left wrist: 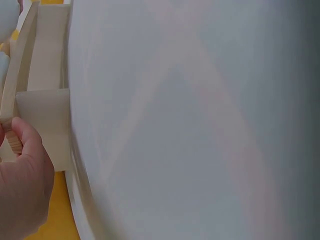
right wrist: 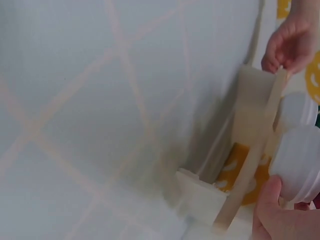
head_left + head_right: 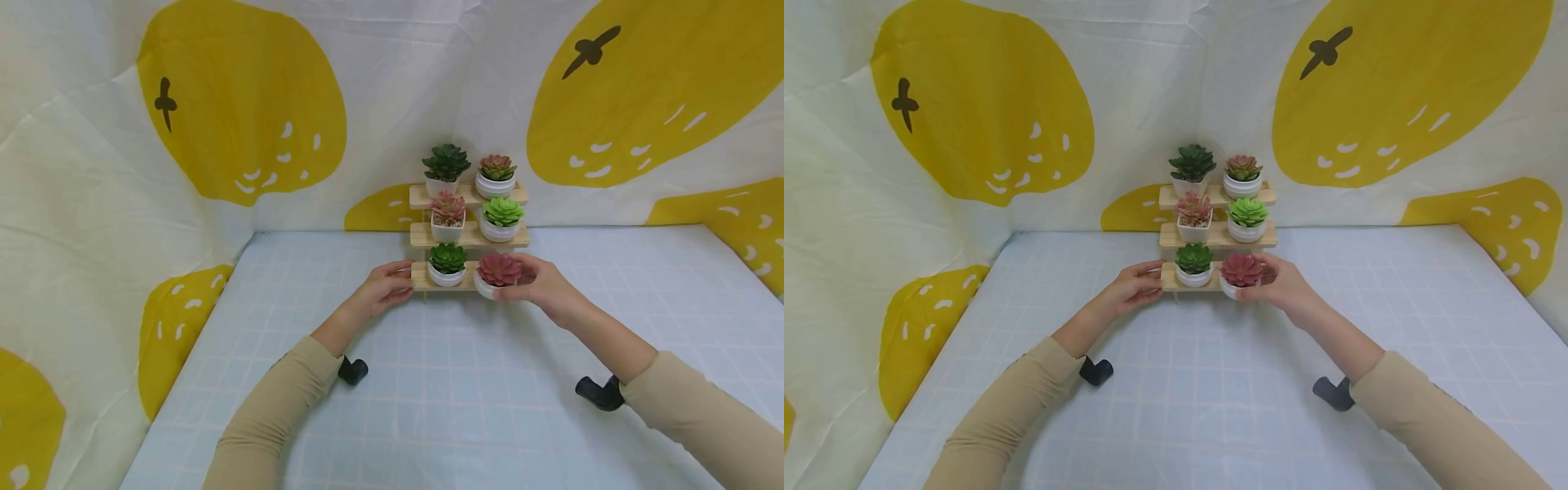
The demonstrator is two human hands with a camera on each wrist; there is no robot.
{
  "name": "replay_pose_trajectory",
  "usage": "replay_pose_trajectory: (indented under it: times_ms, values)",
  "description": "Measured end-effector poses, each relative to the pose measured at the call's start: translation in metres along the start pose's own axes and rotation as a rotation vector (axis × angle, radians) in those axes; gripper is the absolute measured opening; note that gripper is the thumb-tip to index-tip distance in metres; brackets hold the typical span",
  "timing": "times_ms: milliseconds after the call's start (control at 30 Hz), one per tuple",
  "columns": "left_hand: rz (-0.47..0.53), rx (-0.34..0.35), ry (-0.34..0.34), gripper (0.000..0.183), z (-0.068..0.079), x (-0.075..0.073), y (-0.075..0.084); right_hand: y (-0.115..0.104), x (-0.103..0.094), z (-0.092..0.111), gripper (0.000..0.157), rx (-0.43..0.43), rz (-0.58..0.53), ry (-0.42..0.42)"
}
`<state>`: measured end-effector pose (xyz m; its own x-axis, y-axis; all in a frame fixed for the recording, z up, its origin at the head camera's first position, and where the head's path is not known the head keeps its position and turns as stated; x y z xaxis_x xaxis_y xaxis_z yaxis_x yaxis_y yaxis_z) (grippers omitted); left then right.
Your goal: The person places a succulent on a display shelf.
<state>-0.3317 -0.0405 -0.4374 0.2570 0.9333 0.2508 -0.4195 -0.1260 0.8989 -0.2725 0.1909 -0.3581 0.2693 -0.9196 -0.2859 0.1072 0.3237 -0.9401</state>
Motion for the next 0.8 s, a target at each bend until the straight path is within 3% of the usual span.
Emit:
replay_pose_trajectory:
  times_ms: [500, 800]
  values:
    - [-0.005, 0.002, -0.001, 0.057, -0.001, -0.001, 0.000, 0.009, -0.011, -0.017, 0.078, 0.045, 0.022, 0.045]
    - [-0.005, 0.005, -0.001, 0.056, -0.002, -0.001, 0.000, 0.008, -0.013, -0.020, 0.074, 0.028, 0.024, 0.051]
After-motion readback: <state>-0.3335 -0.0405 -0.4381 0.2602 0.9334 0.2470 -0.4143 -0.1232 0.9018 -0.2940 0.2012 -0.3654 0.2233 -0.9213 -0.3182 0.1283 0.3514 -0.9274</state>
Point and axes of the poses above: each hand's wrist, its own z-axis away from the middle knuckle, its own x-axis out of the palm, y = z × x, the point moved 9 cm from there along -z, towards the middle knuckle, and after that the axes turned 3 degrees about -z, right-handed, at the moved point
